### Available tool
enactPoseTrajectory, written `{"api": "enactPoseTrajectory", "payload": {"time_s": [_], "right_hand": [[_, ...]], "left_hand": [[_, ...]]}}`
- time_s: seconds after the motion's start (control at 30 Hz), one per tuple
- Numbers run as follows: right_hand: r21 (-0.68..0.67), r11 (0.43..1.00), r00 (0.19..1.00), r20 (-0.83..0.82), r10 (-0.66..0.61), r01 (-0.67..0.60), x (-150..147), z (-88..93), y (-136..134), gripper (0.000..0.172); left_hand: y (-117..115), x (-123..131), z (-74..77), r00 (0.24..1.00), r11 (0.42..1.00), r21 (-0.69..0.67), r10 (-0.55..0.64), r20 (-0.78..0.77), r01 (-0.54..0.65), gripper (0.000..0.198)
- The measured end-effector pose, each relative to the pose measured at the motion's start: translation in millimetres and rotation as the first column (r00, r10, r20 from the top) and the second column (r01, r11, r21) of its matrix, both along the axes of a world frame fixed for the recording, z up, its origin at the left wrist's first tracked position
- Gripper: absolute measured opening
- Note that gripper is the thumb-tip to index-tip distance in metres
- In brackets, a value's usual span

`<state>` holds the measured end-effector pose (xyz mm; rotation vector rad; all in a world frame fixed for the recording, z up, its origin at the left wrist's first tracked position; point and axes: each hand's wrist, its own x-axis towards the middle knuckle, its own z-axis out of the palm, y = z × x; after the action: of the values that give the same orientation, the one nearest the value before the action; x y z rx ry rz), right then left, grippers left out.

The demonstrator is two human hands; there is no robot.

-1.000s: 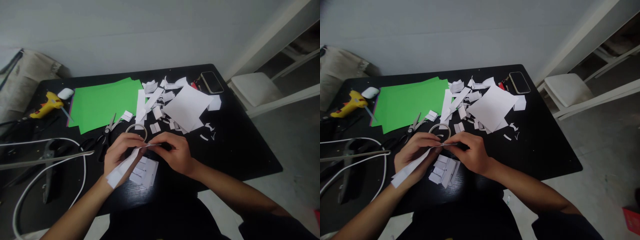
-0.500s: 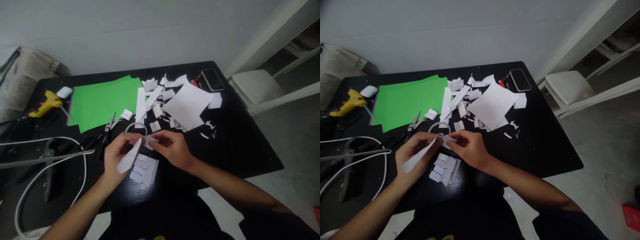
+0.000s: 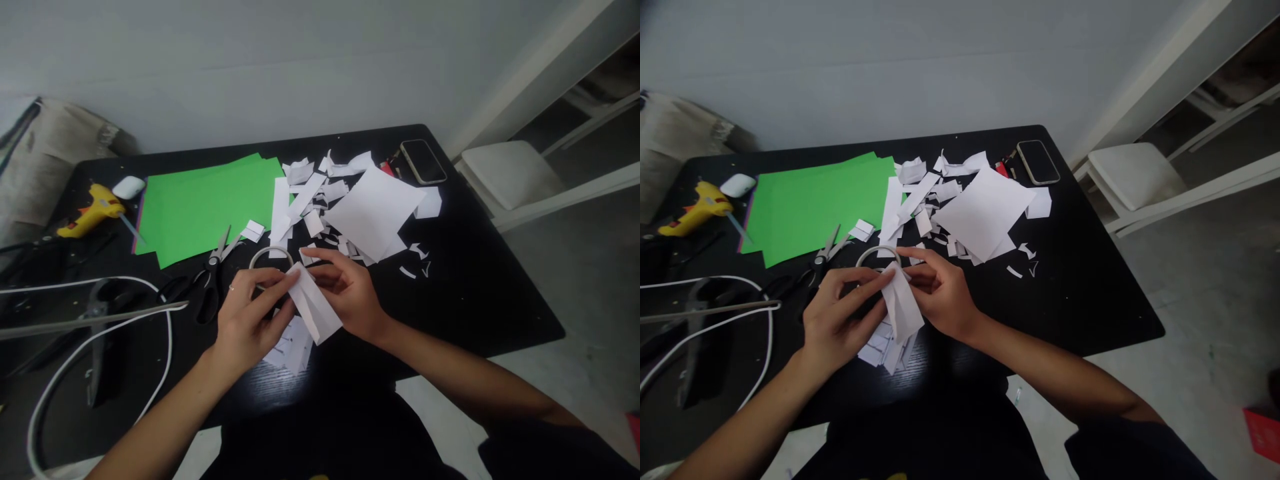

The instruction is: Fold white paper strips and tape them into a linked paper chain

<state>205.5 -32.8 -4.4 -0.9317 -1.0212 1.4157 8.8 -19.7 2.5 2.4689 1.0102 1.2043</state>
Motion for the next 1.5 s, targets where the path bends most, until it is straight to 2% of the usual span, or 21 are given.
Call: {"api": "enactPoseTrajectory", "payload": {"time_s": [0.2, 0.37, 0.5, 0.8, 1.0, 1.13, 1.23, 1.33, 1.4, 1.5], "right_hand": [[0.069, 0.997, 0.998, 0.056, 0.012, -0.016, -0.5, 1.5, -1.1, 0.029], [0.074, 0.997, 0.998, 0.060, 0.030, -0.035, -0.6, -0.6, -0.8, 0.034], [0.071, 0.996, 0.998, 0.032, 0.051, -0.053, -0.1, -2.1, -0.6, 0.037], [0.098, 0.995, 0.999, 0.025, 0.021, -0.024, 0.7, -1.1, -0.4, 0.023], [0.114, 0.993, 0.994, 0.103, -0.022, 0.010, 0.4, 1.0, -1.9, 0.016], [0.113, 0.993, 0.991, 0.127, -0.036, 0.022, -0.3, 0.9, -3.2, 0.014], [0.126, 0.991, 0.985, 0.162, -0.062, 0.042, -1.1, 0.4, -3.2, 0.015], [0.155, 0.986, 0.975, 0.199, -0.095, 0.064, -1.5, 0.2, -3.1, 0.015], [0.166, 0.983, 0.973, 0.201, -0.113, 0.079, -1.8, 0.2, -3.5, 0.020], [0.175, 0.980, 0.962, 0.235, -0.139, 0.099, -2.0, 0.0, -4.7, 0.028]], "left_hand": [[-0.7, -1.9, 2.1, 0.999, 0.999, -0.051, 0.015, 0.049, -0.013, 0.039], [0.2, -1.5, 2.5, 0.998, 0.999, -0.033, 0.008, 0.068, -0.005, 0.027], [1.0, -1.2, 3.0, 0.999, 0.999, -0.037, 0.005, 0.049, -0.003, 0.028], [1.1, -2.7, 3.2, 0.996, 0.999, -0.031, -0.023, 0.092, 0.025, 0.027], [1.8, -3.4, 1.4, 0.995, 0.998, -0.043, -0.035, 0.092, 0.039, 0.024], [2.7, -1.5, 2.2, 0.989, 0.998, -0.067, 0.001, 0.145, 0.009, 0.023], [2.4, -0.4, 2.6, 0.980, 0.992, -0.122, 0.039, 0.194, -0.016, 0.019], [0.8, 1.0, 0.5, 0.963, 0.968, -0.251, 0.078, 0.257, -0.011, 0.015], [-0.5, 3.3, -1.8, 0.932, 0.925, -0.381, 0.122, 0.341, 0.018, 0.013], [-1.7, 8.5, -3.9, 0.845, 0.822, -0.556, 0.209, 0.492, 0.120, 0.020]]}}
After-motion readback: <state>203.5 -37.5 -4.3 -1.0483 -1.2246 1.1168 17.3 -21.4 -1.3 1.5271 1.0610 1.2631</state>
